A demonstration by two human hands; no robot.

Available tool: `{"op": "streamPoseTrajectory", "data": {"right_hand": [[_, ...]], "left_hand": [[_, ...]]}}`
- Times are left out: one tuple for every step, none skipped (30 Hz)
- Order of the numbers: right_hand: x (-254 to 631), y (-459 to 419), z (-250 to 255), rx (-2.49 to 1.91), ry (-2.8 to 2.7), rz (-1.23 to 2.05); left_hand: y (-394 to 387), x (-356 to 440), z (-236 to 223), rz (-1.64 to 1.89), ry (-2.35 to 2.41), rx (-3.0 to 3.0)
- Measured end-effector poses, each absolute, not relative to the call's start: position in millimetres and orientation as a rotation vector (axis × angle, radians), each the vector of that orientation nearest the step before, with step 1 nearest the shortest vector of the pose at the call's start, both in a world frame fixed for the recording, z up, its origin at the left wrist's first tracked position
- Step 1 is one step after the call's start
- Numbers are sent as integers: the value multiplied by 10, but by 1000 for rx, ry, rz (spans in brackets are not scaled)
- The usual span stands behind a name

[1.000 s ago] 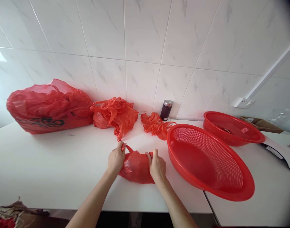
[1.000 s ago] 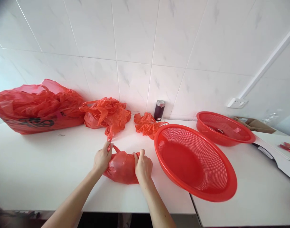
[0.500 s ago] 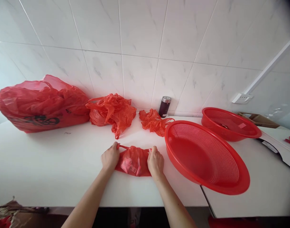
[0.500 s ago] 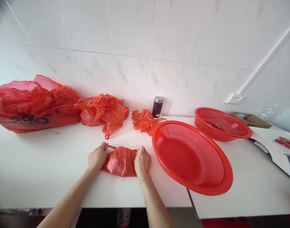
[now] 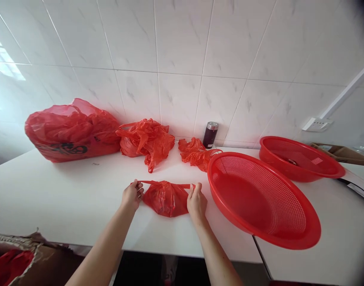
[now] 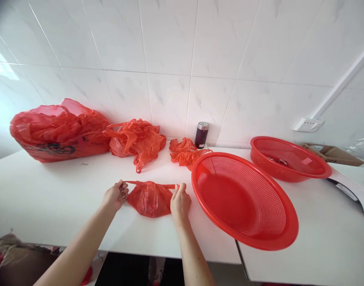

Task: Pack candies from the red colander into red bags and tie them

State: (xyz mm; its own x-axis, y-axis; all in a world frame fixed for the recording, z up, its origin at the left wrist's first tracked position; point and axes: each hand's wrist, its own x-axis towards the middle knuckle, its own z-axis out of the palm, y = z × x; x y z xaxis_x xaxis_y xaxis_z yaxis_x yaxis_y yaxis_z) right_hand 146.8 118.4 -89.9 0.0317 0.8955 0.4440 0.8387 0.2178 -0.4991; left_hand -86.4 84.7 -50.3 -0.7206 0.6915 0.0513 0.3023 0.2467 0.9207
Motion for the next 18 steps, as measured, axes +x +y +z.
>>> {"op": "streamPoseTrajectory", "data": {"right_hand": [[1474,1183,-887,-1595,-1775,132],[1479,1179,-873,-1577,-1757,161],[1484,1174,-857,-1556,-1748,189],[1489,1167,-840,-1530,-1742,223],[1494,1159,-823,-1502,-1734,265],[1499,1151,-806,-1473,-1718,314],[1505,1143,-792,-1446,-1690,368],[1512,1136,-780,-1423,-1650,423],[1520,1132,-773,-1406,-1606,476],[1528,1128,-769,-1397,-1566,519],[1537,1127,-768,-1393,-1536,552],[1545,1127,-770,-1393,-1511,579],[1554,1127,-774,-1397,-1485,603],[1562,1127,-778,-1397,-1461,623],[1570,1127,-782,-1386,-1438,642],[1578,1128,-786,-1367,-1416,662],[1587,1129,-790,-1345,-1398,686],[1596,1132,-794,-1324,-1388,713]], "left_hand": [[830,-851,-434,1491,2185,959],[812,-821,-360,1512,2210,1030],[797,-774,-284,1518,2223,1134],[789,-711,-213,1495,2215,1273],[792,-637,-151,1435,2178,1439],[808,-558,-103,1333,2112,1612],[837,-480,-68,1200,2026,1770],[874,-411,-43,1054,1939,1893],[916,-356,-24,910,1865,1979],[955,-319,-2,780,1810,2031],[983,-304,28,669,1772,2058],[993,-311,74,577,1743,2064],[980,-339,139,505,1718,2056],[940,-389,225,453,1695,2035],[873,-456,331,419,1673,2003],[779,-541,453,400,1659,1964],[661,-641,588,392,1652,1928],[522,-756,731,410,1650,1880]]}}
